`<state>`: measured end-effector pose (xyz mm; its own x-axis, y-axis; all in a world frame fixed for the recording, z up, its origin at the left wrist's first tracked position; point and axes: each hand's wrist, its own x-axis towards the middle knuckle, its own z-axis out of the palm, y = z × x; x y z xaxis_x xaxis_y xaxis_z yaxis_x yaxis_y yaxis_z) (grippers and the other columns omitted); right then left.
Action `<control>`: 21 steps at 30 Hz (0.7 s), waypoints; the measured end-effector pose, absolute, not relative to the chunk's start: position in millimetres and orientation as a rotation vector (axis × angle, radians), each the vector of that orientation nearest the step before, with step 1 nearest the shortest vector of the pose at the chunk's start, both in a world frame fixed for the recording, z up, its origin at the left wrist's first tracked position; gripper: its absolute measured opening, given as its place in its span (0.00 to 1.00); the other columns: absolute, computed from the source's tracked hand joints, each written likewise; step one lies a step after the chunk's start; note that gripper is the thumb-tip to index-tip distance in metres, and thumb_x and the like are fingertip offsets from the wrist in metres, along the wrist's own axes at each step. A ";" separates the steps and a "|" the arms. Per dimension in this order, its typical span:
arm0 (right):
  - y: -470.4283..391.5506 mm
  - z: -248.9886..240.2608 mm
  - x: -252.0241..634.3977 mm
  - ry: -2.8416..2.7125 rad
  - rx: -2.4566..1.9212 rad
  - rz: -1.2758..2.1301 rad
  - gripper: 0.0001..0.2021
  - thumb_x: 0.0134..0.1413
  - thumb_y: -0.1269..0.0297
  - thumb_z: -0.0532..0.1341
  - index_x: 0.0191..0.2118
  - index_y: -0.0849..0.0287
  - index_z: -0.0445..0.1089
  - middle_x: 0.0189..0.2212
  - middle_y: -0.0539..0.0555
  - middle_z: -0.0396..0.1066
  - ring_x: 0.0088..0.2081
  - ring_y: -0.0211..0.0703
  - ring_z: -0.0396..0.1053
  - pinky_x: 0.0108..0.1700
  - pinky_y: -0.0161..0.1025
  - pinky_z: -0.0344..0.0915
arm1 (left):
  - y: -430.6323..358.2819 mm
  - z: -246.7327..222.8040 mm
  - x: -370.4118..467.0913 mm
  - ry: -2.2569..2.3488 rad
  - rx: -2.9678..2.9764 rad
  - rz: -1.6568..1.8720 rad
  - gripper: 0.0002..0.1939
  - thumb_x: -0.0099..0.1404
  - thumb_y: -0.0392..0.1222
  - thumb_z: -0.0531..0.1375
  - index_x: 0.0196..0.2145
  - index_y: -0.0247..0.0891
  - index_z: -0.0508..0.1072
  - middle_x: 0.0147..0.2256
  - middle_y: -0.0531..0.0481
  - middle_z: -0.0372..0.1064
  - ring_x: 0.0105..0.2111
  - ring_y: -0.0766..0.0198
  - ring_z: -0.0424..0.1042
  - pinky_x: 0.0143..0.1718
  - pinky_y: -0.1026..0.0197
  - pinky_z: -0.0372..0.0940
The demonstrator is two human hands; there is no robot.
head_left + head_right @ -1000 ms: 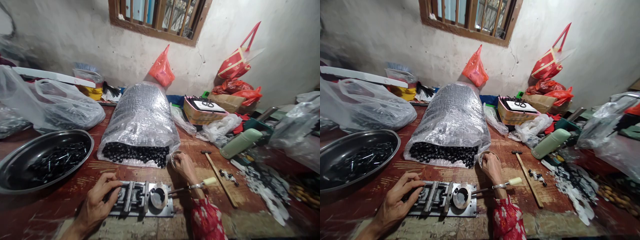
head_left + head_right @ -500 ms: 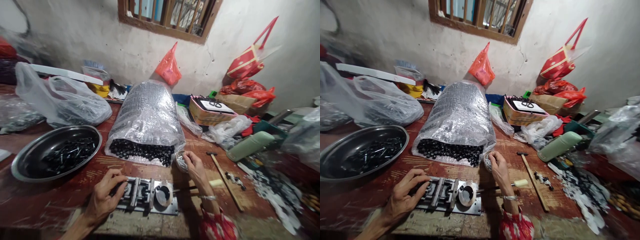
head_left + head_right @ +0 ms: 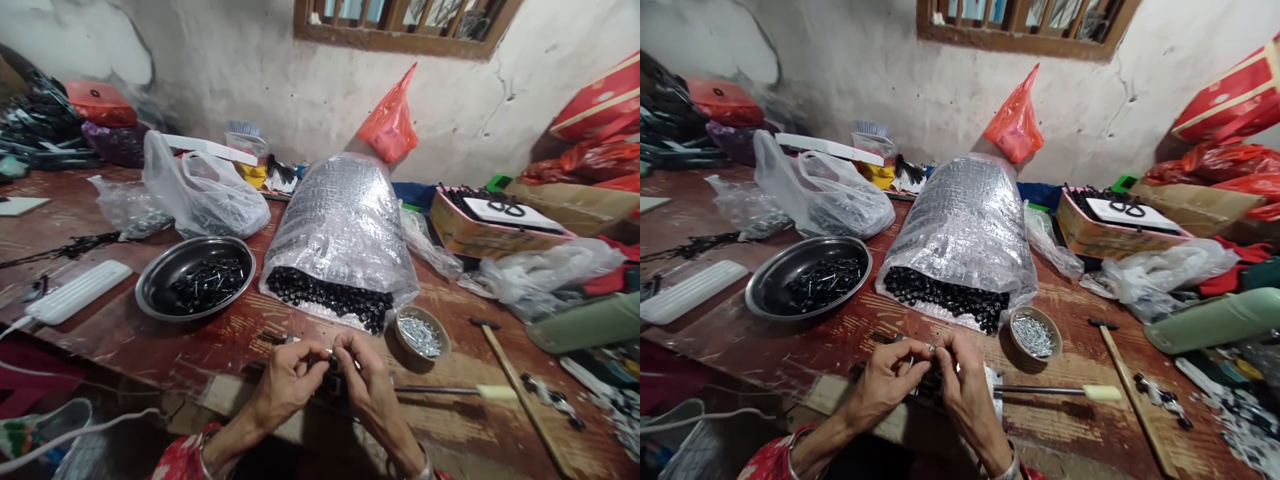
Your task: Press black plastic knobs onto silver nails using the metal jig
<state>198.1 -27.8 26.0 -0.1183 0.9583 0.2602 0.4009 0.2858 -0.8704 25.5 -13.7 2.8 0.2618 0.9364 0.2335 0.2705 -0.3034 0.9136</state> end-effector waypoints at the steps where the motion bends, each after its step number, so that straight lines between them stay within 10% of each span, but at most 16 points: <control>1: -27.1 23.9 199.0 -1.710 -1.257 0.779 0.11 0.73 0.60 0.53 0.35 0.55 0.63 0.31 0.48 0.65 0.33 0.38 0.62 0.37 0.34 0.60 | -14.1 1.0 21.6 1.102 1.793 1.115 0.06 0.68 0.38 0.61 0.37 0.36 0.79 0.23 0.55 0.65 0.19 0.73 0.55 0.20 0.68 0.49; 6: -21.0 13.0 205.2 -1.874 -1.251 0.503 0.09 0.71 0.68 0.54 0.35 0.55 0.63 0.33 0.50 0.66 0.37 0.42 0.63 0.40 0.38 0.60 | -15.1 -2.6 2.7 1.036 2.109 1.230 0.10 0.72 0.33 0.55 0.40 0.38 0.77 0.34 0.48 0.74 0.33 0.65 0.74 0.36 0.65 0.65; 21: -15.4 -13.6 186.2 -2.183 -1.321 0.113 0.07 0.69 0.69 0.59 0.39 0.53 0.73 0.35 0.52 0.72 0.39 0.47 0.60 0.42 0.45 0.54 | -22.1 -8.6 -4.8 1.042 2.679 0.920 0.15 0.68 0.26 0.51 0.42 0.38 0.74 0.34 0.47 0.71 0.35 0.58 0.70 0.36 0.58 0.61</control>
